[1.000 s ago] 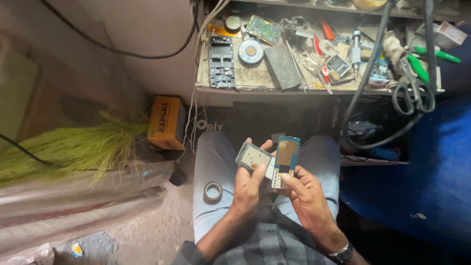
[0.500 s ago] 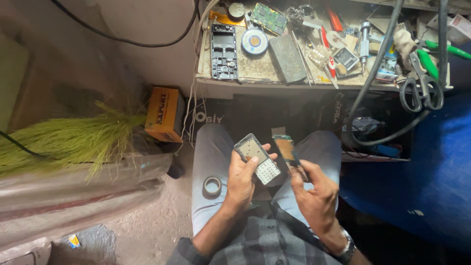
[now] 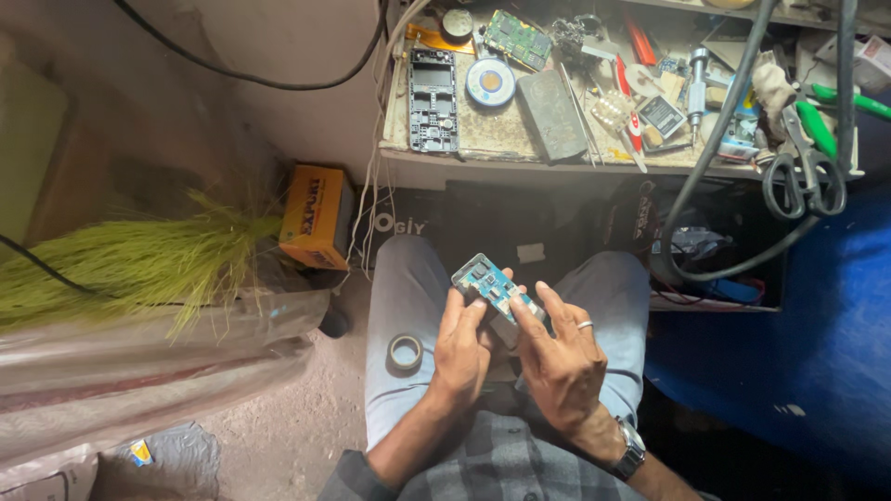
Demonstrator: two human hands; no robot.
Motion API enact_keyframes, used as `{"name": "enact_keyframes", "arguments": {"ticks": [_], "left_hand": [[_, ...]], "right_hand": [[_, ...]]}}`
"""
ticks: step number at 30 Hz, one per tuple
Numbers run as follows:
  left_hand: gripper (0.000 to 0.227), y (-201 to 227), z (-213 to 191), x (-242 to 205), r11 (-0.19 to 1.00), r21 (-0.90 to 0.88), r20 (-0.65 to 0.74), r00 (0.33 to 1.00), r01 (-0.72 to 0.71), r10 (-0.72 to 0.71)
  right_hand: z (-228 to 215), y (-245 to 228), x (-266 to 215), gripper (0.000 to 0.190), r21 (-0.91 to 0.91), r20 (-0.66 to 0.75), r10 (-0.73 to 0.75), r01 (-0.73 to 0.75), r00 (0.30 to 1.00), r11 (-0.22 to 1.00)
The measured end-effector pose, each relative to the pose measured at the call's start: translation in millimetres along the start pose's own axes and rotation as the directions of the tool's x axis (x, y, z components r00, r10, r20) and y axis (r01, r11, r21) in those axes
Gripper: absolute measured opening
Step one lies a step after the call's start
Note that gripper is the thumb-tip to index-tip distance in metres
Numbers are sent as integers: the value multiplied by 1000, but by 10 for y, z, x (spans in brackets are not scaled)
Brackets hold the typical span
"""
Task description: The person disassembles and repairs a small mobile phone using tweezers and a small screwdriver on a cluttered workbench.
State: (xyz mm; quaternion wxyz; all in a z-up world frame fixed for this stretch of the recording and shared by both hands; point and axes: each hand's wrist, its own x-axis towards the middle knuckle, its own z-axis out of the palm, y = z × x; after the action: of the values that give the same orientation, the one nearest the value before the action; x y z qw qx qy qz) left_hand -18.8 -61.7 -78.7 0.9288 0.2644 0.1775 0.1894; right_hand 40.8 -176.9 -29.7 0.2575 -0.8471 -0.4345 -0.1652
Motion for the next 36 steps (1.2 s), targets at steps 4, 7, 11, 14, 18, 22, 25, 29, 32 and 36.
{"name": "enact_keyframes", "arguments": {"ticks": [4, 7, 11, 14, 18, 22, 25, 29, 32, 36], "left_hand": [[45, 6, 2, 0, 999, -40, -2, 1000, -12, 12], [45, -10, -24, -2, 999, -39, -8, 1000, -16, 16], [43, -21, -46, 2, 1000, -28, -8, 1000, -9, 9], [44, 10, -42, -5, 999, -47, -17, 1000, 22, -23], [46, 53, -31, -2, 997, -60, -12, 999, 38, -39], [46, 74, -38, -13, 995, -93, 35, 999, 28, -25], [46, 108, -30, -31, 993, -105, 50, 998, 51, -46], [46, 148, 0, -46, 992, -105, 57, 996, 69, -63], [47, 172, 9, -61, 991, -106, 59, 995, 86, -80], [48, 184, 7, -68, 992, -102, 93, 994, 70, -61]], "right_hand": [[26, 31, -22, 56, 128, 125, 12, -28, 992, 991], [30, 23, -22, 56, 226, 157, 20, -56, 987, 972], [23, 14, -10, 56, 292, 167, 42, -90, 985, 952], [14, 21, -5, 56, 327, 161, 38, -90, 986, 941], [14, 29, 2, 56, 350, 166, 22, -79, 986, 933], [-18, 43, -5, 57, 384, 166, 28, -90, 986, 919], [-28, 63, -9, 55, 391, 144, 8, -65, 990, 918], [22, 102, -39, 51, 440, 108, 19, -65, 994, 896], [60, 127, -76, 48, 458, 78, 23, -57, 997, 887], [99, 141, -119, 49, 432, 73, 19, -49, 997, 901]]}}
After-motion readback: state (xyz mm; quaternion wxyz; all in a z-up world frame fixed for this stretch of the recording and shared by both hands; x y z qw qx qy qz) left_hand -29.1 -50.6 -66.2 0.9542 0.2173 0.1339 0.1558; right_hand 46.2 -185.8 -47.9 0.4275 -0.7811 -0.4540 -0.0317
